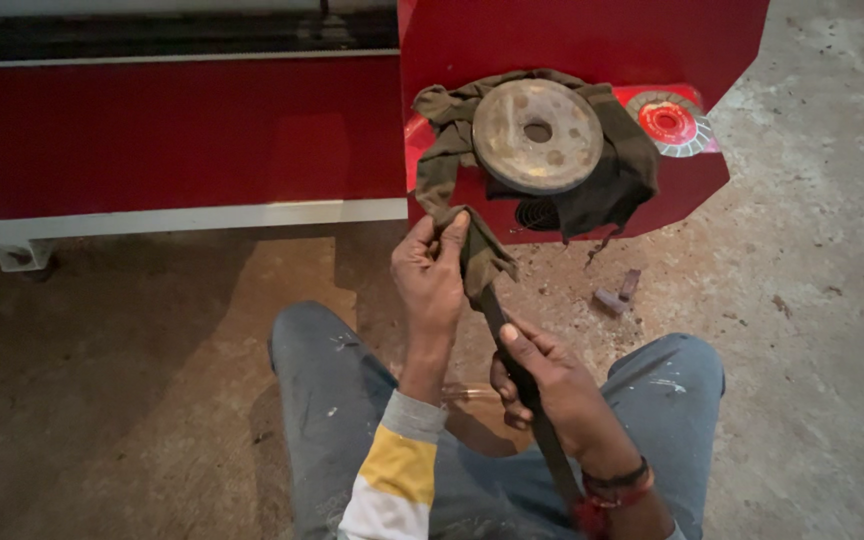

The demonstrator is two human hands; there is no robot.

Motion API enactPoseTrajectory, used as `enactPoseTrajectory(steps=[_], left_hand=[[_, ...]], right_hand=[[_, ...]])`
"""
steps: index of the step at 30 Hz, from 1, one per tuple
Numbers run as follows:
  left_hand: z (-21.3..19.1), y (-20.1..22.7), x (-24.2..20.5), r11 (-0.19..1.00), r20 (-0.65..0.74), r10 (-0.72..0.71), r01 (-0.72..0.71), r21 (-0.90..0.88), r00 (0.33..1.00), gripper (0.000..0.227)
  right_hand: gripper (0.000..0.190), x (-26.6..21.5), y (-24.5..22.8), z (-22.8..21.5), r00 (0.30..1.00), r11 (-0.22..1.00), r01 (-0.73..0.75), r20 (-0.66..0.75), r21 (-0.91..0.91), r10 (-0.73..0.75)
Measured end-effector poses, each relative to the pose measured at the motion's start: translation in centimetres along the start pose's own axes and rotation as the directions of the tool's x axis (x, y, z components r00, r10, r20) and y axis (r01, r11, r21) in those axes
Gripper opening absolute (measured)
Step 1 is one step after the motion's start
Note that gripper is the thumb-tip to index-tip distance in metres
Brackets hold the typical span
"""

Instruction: The person cleans a circular metal machine part using a cloth and a thin metal tool, wiping the surface and clearing debris from the center hole and edges.

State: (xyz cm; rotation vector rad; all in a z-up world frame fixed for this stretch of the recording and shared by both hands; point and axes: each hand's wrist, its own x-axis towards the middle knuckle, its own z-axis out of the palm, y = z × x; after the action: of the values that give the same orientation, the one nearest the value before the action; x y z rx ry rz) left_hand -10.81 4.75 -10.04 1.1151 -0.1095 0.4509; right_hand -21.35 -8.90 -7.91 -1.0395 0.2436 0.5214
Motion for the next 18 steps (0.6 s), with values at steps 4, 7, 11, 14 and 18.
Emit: enactPoseTrajectory(steps=[4,7,11,14,18], left_hand=[[0.3,0.0,-0.3,0.995,-0.021,-0.071,0.069,-0.072,0.997,0.013],[0.4,-0.6,-0.3,0.979,0.073,-0.201,0.2,0.024,0.977,0.007],[0.4,-1.9,-0.2,0.997,0.11,-0.083,0.083,0.001,0.99,0.007],[0.3,-1.8,0.0,0.993,0.052,-0.115,0.113,0.03,0.992,0.011],[0.3,-1.2,0.4,0.976,-0.017,-0.059,0.062,0.208,0.998,0.018]], right_hand=[[0.047,0.0,-0.1,0.0,0.996,0.994,0.083,-0.02,-0.076,-0.084],[0.045,0.3,-0.4,-0.5,0.997,0.997,0.074,-0.017,-0.02,-0.074],[0.038,0.3,-0.1,-1.0,0.997,0.995,0.061,-0.045,-0.081,-0.065],[0.039,0.0,0.4,-1.0,0.998,0.999,-0.004,-0.062,-0.043,0.002],[0.034,1.1,1.4,-1.3,0.996,0.988,0.013,-0.082,-0.154,-0.025]])
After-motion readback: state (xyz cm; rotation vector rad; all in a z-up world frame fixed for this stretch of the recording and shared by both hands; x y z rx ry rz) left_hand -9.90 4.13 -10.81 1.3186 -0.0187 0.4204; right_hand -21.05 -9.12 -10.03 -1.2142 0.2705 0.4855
